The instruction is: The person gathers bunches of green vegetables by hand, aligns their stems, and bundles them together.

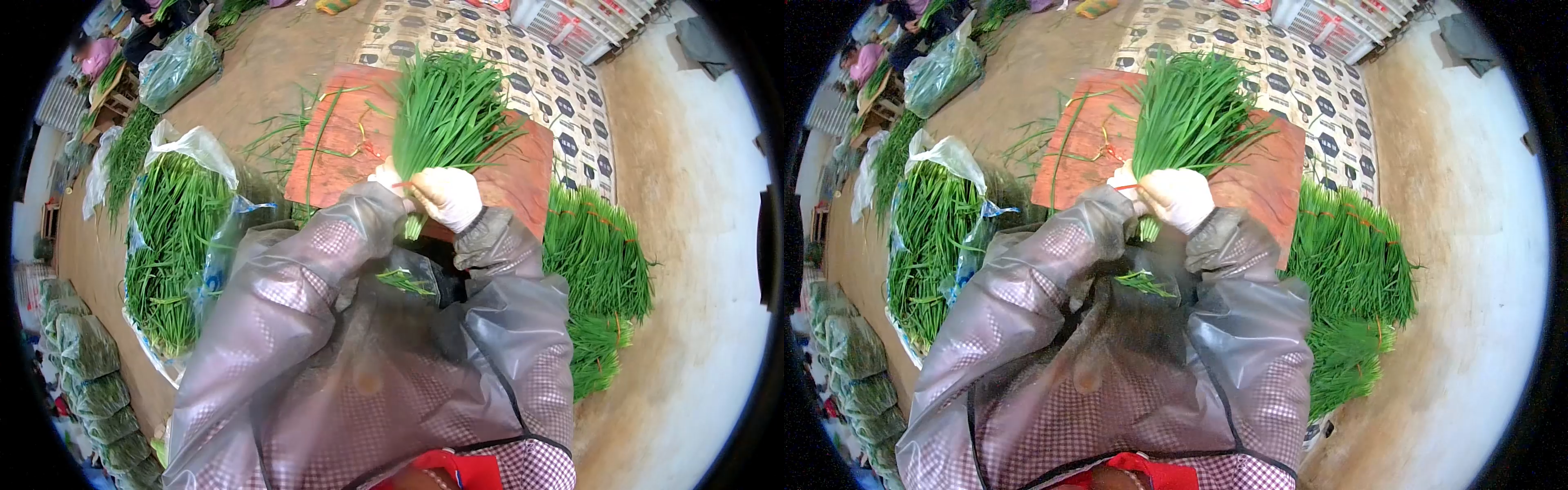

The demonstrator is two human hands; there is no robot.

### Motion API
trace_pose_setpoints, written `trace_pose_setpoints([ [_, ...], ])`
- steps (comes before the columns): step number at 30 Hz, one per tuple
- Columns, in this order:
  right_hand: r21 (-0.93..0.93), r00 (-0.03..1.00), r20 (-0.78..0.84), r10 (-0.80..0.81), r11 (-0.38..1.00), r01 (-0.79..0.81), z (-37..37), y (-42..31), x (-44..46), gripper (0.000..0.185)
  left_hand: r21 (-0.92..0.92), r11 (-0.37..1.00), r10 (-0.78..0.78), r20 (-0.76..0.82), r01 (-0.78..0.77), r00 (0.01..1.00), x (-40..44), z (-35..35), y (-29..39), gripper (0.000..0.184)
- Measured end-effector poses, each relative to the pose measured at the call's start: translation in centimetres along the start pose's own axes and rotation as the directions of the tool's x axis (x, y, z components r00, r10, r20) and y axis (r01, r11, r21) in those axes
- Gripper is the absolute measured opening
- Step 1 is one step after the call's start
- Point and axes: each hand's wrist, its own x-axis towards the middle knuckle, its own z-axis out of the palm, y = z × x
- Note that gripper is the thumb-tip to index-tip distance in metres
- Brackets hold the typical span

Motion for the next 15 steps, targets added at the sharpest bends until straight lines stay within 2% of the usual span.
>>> trace_pose_setpoints([
  [2, -0.072, 0.997, -0.006, -0.078, 0.994, 0.077, -0.6, -1.4, 2.3, 0.010, 0.020, 0.999, 0.033, 0.022, -0.034, 0.999, 0.1, -0.1, -0.4, 0.119],
  [4, -0.040, 0.996, -0.019, -0.083, 0.996, 0.082, 1.8, -0.8, 3.7, 0.010, 0.029, 0.998, 0.058, 0.019, -0.058, 0.998, 0.3, -0.1, -0.8, 0.117],
  [6, 0.093, 0.942, -0.283, -0.181, 0.972, 0.215, 3.8, 0.4, 5.1, 0.010, 0.023, 0.997, 0.078, 0.020, -0.078, 0.997, 0.6, -0.1, -1.2, 0.114],
  [7, 0.309, 0.977, -0.197, -0.080, 0.941, 0.140, 4.8, 1.2, 5.2, 0.014, 0.015, 0.996, 0.089, 0.024, -0.089, 0.996, 0.8, -0.1, -1.5, 0.113],
  [8, 0.312, 0.978, -0.195, -0.081, 0.940, 0.140, 6.1, 1.6, 5.3, 0.014, 0.010, 0.995, 0.098, 0.034, -0.099, 0.995, 1.3, 0.0, -1.5, 0.111],
  [10, 0.455, 0.953, -0.120, 0.279, 0.868, -0.197, 7.6, 1.7, 5.7, 0.019, -0.032, 0.991, 0.131, 0.041, -0.130, 0.990, 1.5, -0.2, -1.7, 0.109],
  [11, 0.398, 0.953, -0.071, 0.293, 0.885, -0.242, 7.4, 1.7, 5.9, 0.022, -0.073, 0.985, 0.157, 0.041, -0.154, 0.987, 1.6, -0.4, -2.0, 0.108],
  [13, 0.325, 0.954, -0.048, 0.295, 0.908, -0.265, 7.6, 2.0, 5.9, 0.023, -0.247, 0.940, 0.257, 0.047, -0.238, 0.965, 1.6, -1.3, -2.8, 0.105],
  [14, 0.247, 0.954, -0.029, 0.297, 0.927, -0.281, 7.5, 2.2, 6.1, 0.024, -0.433, 0.853, 0.346, 0.053, -0.291, 0.937, 1.0, -2.7, -3.1, 0.104],
  [15, 0.242, 0.955, -0.029, 0.297, 0.929, -0.281, 7.4, 2.2, 6.2, 0.024, -0.648, 0.703, 0.440, 0.075, -0.292, 0.895, 0.4, -3.9, -3.2, 0.089],
])
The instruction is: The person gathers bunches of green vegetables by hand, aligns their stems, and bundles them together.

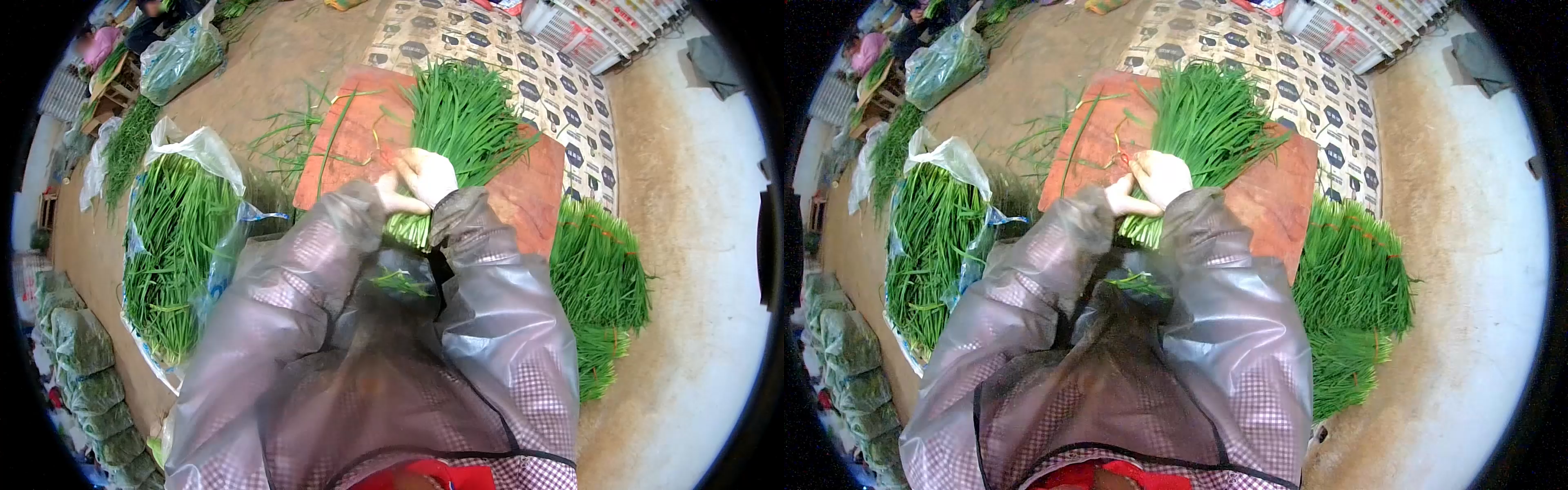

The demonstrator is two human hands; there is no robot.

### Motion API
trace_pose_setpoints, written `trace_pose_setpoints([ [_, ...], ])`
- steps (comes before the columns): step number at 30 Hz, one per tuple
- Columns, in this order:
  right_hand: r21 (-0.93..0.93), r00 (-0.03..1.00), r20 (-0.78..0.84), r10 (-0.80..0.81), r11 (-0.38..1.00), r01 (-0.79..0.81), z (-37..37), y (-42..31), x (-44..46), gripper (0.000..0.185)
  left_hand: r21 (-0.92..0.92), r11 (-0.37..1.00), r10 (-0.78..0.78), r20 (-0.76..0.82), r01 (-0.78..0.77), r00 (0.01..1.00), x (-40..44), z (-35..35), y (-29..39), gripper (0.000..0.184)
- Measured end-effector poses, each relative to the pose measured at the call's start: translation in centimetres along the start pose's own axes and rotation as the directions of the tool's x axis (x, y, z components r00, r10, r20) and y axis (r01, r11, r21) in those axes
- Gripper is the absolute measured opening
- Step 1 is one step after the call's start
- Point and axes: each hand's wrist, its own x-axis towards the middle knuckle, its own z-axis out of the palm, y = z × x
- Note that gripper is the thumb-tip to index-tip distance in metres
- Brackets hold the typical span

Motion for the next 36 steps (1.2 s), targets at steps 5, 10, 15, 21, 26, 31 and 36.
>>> trace_pose_setpoints([
  [5, -0.071, 0.995, 0.028, 0.100, 0.993, -0.097, 0.5, -0.3, 0.0, 0.026, -0.574, 0.793, -0.444, -0.315, 0.204, 0.839, 1.7, -3.9, -5.6, 0.031],
  [10, -0.069, 0.995, 0.067, 0.073, 0.995, -0.069, 0.1, -0.6, 0.1, 0.021, -0.588, 0.788, -0.437, -0.330, 0.180, 0.837, 1.8, -3.9, -2.5, 0.032],
  [15, -0.086, 0.996, 0.076, 0.038, 0.996, -0.031, 0.1, -0.4, 0.1, 0.019, -0.665, 0.737, -0.436, -0.327, 0.124, 0.838, 2.3, -3.9, -2.5, 0.020],
  [21, -0.057, 0.984, 0.133, 0.120, 0.992, -0.114, 0.4, -0.3, 0.3, 0.021, -0.634, 0.752, -0.412, -0.234, 0.183, 0.881, 2.5, -4.0, -3.1, 0.011],
  [26, -0.097, 0.992, 0.101, 0.074, 0.993, -0.064, 0.5, -0.2, 0.4, 0.021, -0.597, 0.794, -0.349, -0.286, 0.119, 0.893, 1.9, -3.5, -3.3, 0.012],
  [31, -0.123, 0.989, 0.133, 0.066, 0.991, -0.050, 0.8, 0.2, 0.6, 0.022, -0.602, 0.790, -0.345, -0.283, 0.114, 0.895, 1.7, -3.2, -3.3, 0.011],
  [36, -0.154, 0.984, 0.165, 0.068, 0.987, -0.042, 0.8, 0.3, 0.8, 0.023, -0.658, 0.750, -0.362, -0.328, 0.064, 0.873, 1.2, -2.2, -3.1, 0.011],
])
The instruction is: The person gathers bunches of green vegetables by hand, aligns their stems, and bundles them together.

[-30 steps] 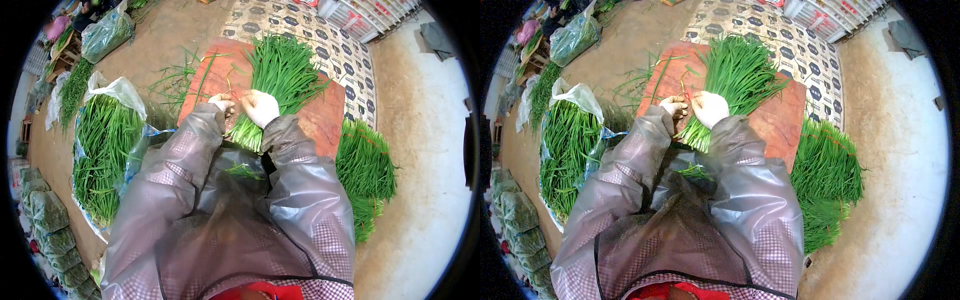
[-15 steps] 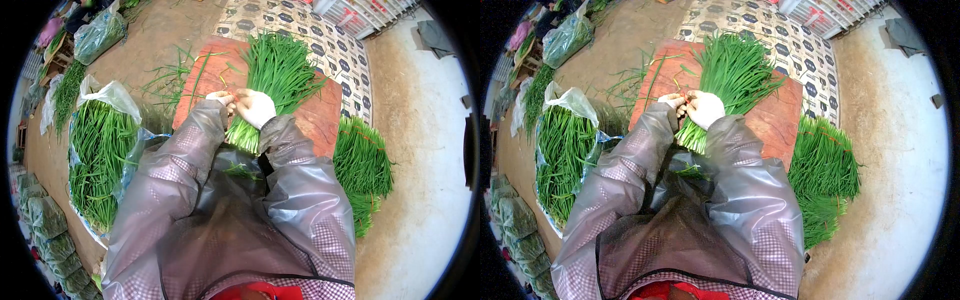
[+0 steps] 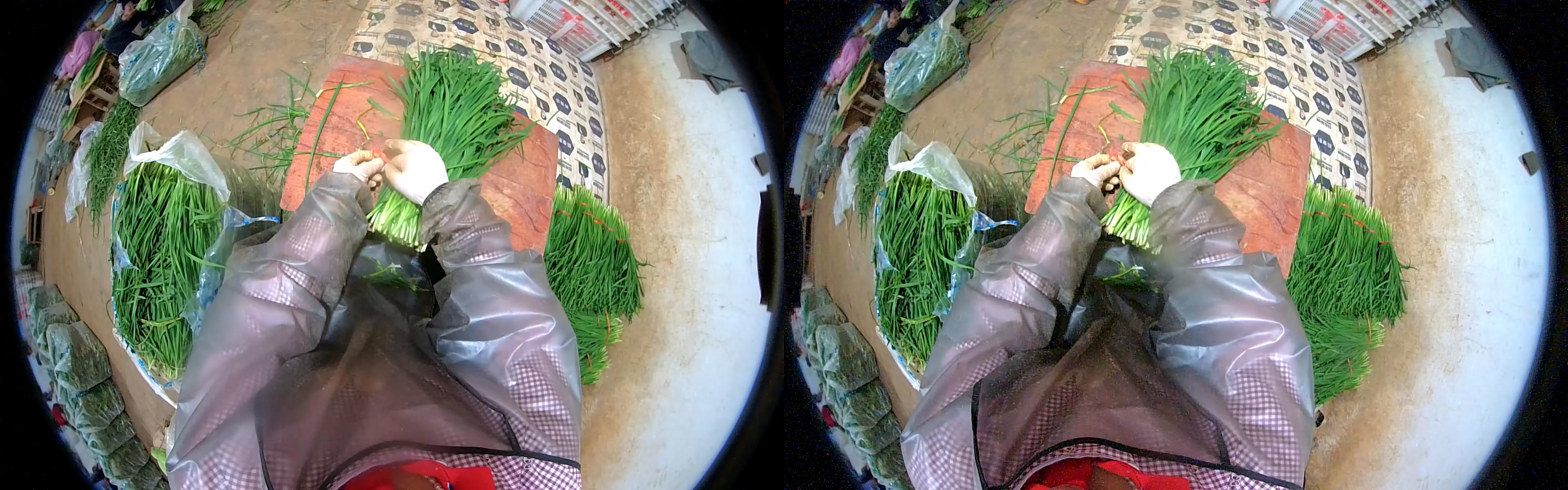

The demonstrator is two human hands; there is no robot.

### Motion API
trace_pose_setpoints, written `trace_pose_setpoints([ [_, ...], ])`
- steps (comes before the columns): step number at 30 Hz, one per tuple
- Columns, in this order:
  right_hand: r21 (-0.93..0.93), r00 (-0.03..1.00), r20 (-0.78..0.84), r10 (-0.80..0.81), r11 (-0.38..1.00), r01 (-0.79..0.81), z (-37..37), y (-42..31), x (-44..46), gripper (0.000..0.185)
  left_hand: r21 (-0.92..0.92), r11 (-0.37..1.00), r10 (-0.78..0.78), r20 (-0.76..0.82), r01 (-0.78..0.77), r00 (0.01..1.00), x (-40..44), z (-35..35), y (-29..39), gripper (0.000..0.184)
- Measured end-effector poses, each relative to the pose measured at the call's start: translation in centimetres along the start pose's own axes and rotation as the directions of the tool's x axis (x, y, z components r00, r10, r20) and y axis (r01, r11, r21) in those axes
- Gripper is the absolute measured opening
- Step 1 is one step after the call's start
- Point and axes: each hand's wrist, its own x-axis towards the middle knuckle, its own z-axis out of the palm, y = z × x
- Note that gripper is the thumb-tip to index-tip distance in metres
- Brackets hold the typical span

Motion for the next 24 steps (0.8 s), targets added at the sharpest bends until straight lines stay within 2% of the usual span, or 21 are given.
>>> trace_pose_setpoints([
  [3, 0.016, 1.000, 0.016, 0.025, 1.000, -0.025, -0.2, -0.1, 0.0, 0.024, 0.023, 0.999, 0.025, -0.005, -0.025, 1.000, 0.4, -0.4, -0.8, 0.009],
  [6, -0.029, 0.999, 0.014, -0.041, 0.999, 0.041, -0.2, 0.0, 0.2, 0.024, 0.048, 0.998, 0.046, 0.048, -0.048, 0.998, 0.0, -0.5, -0.4, 0.012],
  [9, -0.021, 0.998, -0.005, -0.068, 0.997, 0.068, 0.1, 0.3, 0.2, 0.023, -0.003, 1.000, 0.025, 0.075, -0.025, 0.997, 0.1, -1.0, 0.0, 0.014],
  [11, -0.012, 0.996, 0.000, -0.091, 0.996, 0.091, 0.1, 0.4, 0.2, 0.023, -0.171, 0.982, -0.065, 0.097, 0.081, 0.993, 0.1, -1.2, 0.3, 0.011],
  [12, -0.014, 0.996, -0.003, -0.093, 0.996, 0.093, 0.2, 0.5, 0.2, 0.023, -0.170, 0.982, -0.062, 0.098, 0.078, 0.993, -0.1, -1.1, 0.2, 0.011],
  [14, -0.026, 0.984, -0.024, -0.176, 0.984, 0.175, 0.2, 0.7, 0.3, 0.023, -0.045, 0.998, 0.047, 0.040, -0.045, 0.998, -0.8, -0.5, 0.0, 0.010],
  [15, -0.031, 0.984, -0.028, -0.175, 0.984, 0.175, 0.1, 0.7, 0.2, 0.023, -0.044, 0.998, 0.051, 0.045, -0.049, 0.998, -0.6, -0.5, -0.2, 0.010],
  [17, 0.048, 0.993, -0.053, -0.107, 0.993, 0.109, -0.1, 0.3, -0.1, 0.025, -0.005, 0.985, 0.172, -0.014, -0.172, 0.985, -0.5, -0.4, -0.5, 0.012],
  [18, 0.019, 0.987, -0.133, -0.088, 0.996, 0.092, 0.0, 0.1, -0.3, 0.028, -0.039, 0.980, 0.194, -0.040, -0.195, 0.980, -0.5, -0.2, -0.8, 0.012],
  [19, 0.017, 0.986, -0.137, -0.090, 0.995, 0.093, 0.0, -0.1, -0.4, 0.028, -0.038, 0.979, 0.198, -0.038, -0.200, 0.979, -0.7, 0.1, -1.0, 0.012],
  [21, 0.144, 0.958, -0.286, 0.009, 0.989, 0.034, 0.0, -0.7, -0.3, 0.033, 0.194, 0.895, 0.428, -0.118, -0.402, 0.896, -1.0, 0.3, -1.2, 0.016],
  [22, 0.191, 0.993, -0.020, 0.118, 0.975, -0.112, -2.3, -1.7, -0.4, 0.037, 0.226, 0.851, 0.505, -0.103, -0.474, 0.857, -0.7, 0.0, -1.5, 0.017],
  [23, 0.195, 0.993, -0.020, 0.113, 0.975, -0.107, -2.5, -1.4, -0.5, 0.037, 0.229, 0.849, 0.507, -0.107, -0.475, 0.855, -1.8, 0.4, -0.6, 0.017],
  [24, 0.241, 0.998, 0.022, 0.065, 0.968, -0.069, -2.4, -1.0, -0.5, 0.035, 0.425, 0.727, 0.627, -0.092, -0.539, 0.773, -2.9, 0.8, 0.2, 0.017],
])
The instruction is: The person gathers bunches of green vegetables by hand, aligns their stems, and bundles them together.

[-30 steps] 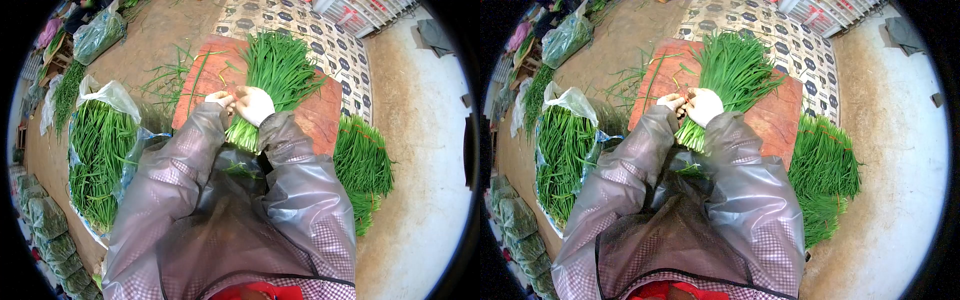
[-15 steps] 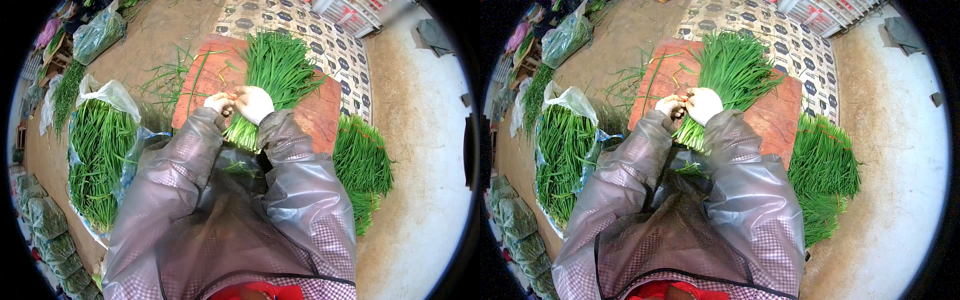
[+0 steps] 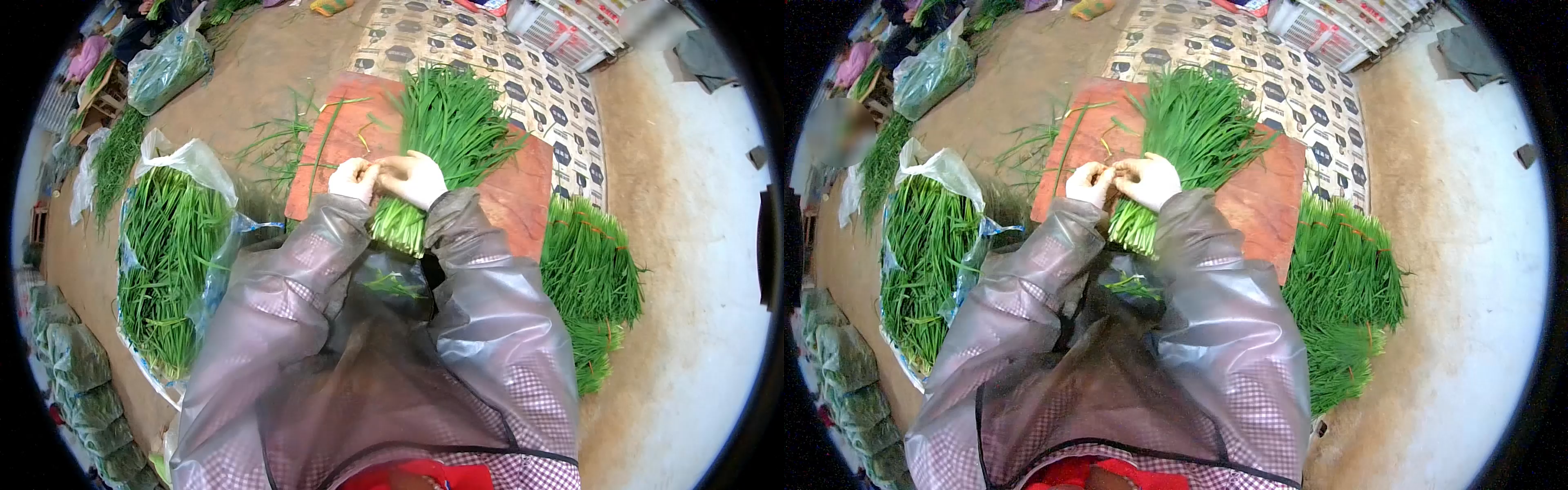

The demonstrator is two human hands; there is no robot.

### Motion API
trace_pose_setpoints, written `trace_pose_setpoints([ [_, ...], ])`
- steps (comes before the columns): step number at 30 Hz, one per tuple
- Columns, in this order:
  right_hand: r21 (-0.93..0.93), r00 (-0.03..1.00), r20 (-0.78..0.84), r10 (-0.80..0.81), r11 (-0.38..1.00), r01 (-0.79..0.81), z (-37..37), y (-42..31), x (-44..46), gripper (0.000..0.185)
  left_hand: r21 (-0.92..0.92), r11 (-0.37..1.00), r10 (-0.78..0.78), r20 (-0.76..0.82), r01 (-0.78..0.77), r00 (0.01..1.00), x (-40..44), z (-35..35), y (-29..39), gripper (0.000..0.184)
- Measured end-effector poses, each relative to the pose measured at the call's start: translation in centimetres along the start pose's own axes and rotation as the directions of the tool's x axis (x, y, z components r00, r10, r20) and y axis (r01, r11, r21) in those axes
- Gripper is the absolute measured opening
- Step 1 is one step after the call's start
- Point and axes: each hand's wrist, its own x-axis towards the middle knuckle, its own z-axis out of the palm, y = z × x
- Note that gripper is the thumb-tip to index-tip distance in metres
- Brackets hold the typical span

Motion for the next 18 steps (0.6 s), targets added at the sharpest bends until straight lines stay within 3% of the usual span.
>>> trace_pose_setpoints([
  [1, 0.047, 0.998, 0.050, -0.040, 0.998, 0.038, 0.1, 0.7, 0.2, 0.034, 0.193, 0.971, 0.145, -0.019, -0.139, 0.989, -0.4, -0.1, 1.2, 0.016],
  [3, 0.074, 0.996, 0.007, -0.089, 0.993, 0.088, 1.2, 3.1, 0.5, 0.030, 0.190, 0.975, 0.120, -0.016, -0.115, 0.993, -0.6, -0.1, 1.7, 0.014],
  [5, 0.168, 0.988, 0.080, -0.134, 0.979, 0.119, 0.6, 3.0, 0.5, 0.026, 0.321, 0.917, 0.244, 0.016, -0.236, 0.970, -0.5, -0.1, 2.0, 0.013],
  [7, 0.198, 0.981, 0.116, -0.155, 0.971, 0.130, 0.1, 3.0, 0.4, 0.027, 0.344, 0.903, 0.263, 0.028, -0.256, 0.964, -0.7, 0.2, 2.2, 0.014],
  [9, 0.235, 0.988, 0.148, -0.043, 0.972, 0.007, 0.3, 3.1, 0.7, 0.027, 0.397, 0.871, 0.297, 0.040, -0.288, 0.954, -0.5, 0.1, 2.3, 0.016],
  [10, 0.269, 0.989, 0.149, -0.016, 0.963, -0.025, 0.5, 3.2, 0.8, 0.027, 0.111, 0.990, 0.081, 0.066, -0.088, 0.995, -0.6, 0.0, 2.9, 0.021],
  [11, 0.305, 0.988, 0.158, 0.000, 0.951, -0.049, 0.7, 3.5, 0.5, 0.028, -0.178, 0.975, -0.109, 0.144, 0.134, 0.984, -1.1, 0.3, 2.9, 0.027],
  [12, 0.285, 0.994, 0.098, -0.038, 0.959, 0.008, 0.9, 3.8, 0.3, 0.027, -0.186, 0.966, -0.148, 0.169, 0.179, 0.975, -1.2, 0.5, 1.1, 0.038],
  [13, 0.265, 0.996, 0.040, -0.084, 0.962, 0.071, 1.2, 4.5, 0.5, 0.027, -0.006, 0.976, -0.214, 0.156, 0.218, 0.964, -1.6, 0.7, 1.7, 0.044],
  [14, 0.256, 0.995, 0.043, -0.094, 0.963, 0.080, 2.2, 6.1, 0.8, 0.026, -0.331, 0.882, -0.203, 0.376, 0.336, 0.904, -0.9, 2.8, -1.0, 0.050],
  [16, 0.262, 0.993, 0.052, -0.106, 0.961, 0.089, 2.1, 4.4, 0.3, 0.017, -0.072, 0.997, 0.072, 0.532, -0.040, 0.844, -2.0, 1.9, -2.2, 0.069],
  [17, 0.229, 0.996, 0.047, -0.076, 0.971, 0.063, 1.6, 3.0, 0.1, 0.013, 0.158, 0.981, -0.185, 0.587, 0.113, 0.788, -3.4, 0.8, 1.5, 0.090],
  [18, 0.050, 0.979, 0.045, -0.199, 0.979, 0.196, 0.2, 0.5, 0.0, 0.011, 0.255, 0.965, -0.208, 0.613, 0.058, 0.763, -4.1, 0.5, 2.9, 0.092],
])
